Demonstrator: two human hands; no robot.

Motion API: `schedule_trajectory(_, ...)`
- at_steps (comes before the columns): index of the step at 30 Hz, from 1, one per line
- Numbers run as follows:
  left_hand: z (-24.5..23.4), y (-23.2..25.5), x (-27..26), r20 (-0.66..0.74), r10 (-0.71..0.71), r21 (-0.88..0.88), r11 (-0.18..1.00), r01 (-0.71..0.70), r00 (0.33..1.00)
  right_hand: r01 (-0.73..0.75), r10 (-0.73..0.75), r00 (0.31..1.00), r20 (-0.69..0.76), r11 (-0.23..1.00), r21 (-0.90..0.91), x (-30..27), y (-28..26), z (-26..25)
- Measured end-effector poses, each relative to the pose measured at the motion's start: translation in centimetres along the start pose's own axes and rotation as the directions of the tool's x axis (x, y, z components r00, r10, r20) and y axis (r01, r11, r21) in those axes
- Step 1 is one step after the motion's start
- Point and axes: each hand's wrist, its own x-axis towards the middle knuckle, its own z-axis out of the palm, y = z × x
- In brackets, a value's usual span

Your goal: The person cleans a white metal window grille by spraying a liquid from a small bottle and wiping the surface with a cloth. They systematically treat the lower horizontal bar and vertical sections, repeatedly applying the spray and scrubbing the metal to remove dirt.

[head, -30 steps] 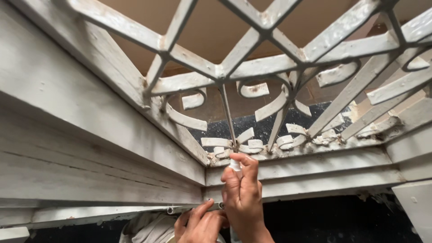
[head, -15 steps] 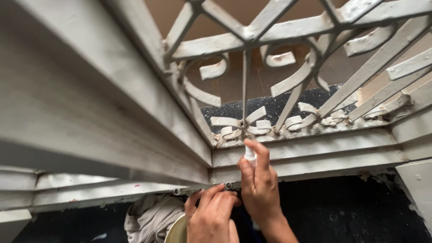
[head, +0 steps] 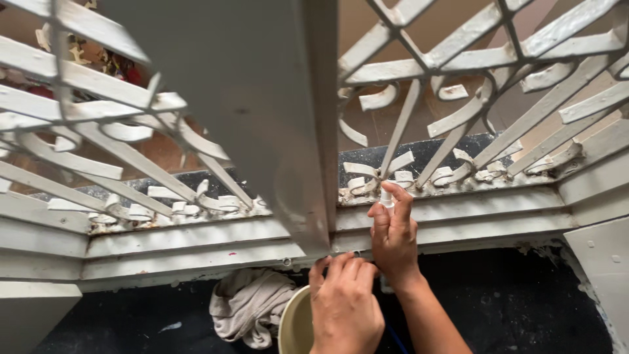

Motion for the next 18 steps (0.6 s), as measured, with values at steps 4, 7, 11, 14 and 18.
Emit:
schedule_trajectory(4, -1.1, 0.0, -0.3, 0.005, 0.011, 0.078, 0.997, -0.012, 1.0, -0.051, 0.05, 0.998, 0.026, 0.998, 0.037, -0.5, -1.0, 0.6)
schedule_trajectory(7, -2.1, -0.5, -0.1, 0.078, -0.012, 0.034, 0.999, 0.009, 0.997, -0.069, 0.069, 0.998, 0.004, 0.997, 0.036, -0.6, -1.1, 1.4)
schedule_trajectory(11, -3.7, -0.7, 0.0, 0.177, -0.038, 0.0, 0.999, 0.039, 0.983, -0.067, 0.067, 0.998, 0.011, 0.996, 0.062, -0.1, -2.0, 1.7)
schedule_trajectory(14, -4.3, -0.3, 0.7, 0.144, -0.028, -0.016, 0.999, 0.031, 0.989, -0.377, 0.341, 0.926, 0.162, 0.805, 0.459, 0.4, -3.6, -0.3)
schedule_trajectory(18, -2.6, -0.5, -0.2, 0.06, 0.012, -0.001, 1.0, -0.012, 0.998, -0.343, 0.249, 0.939, 0.239, 0.608, 0.716, -1.0, -4.3, -3.3)
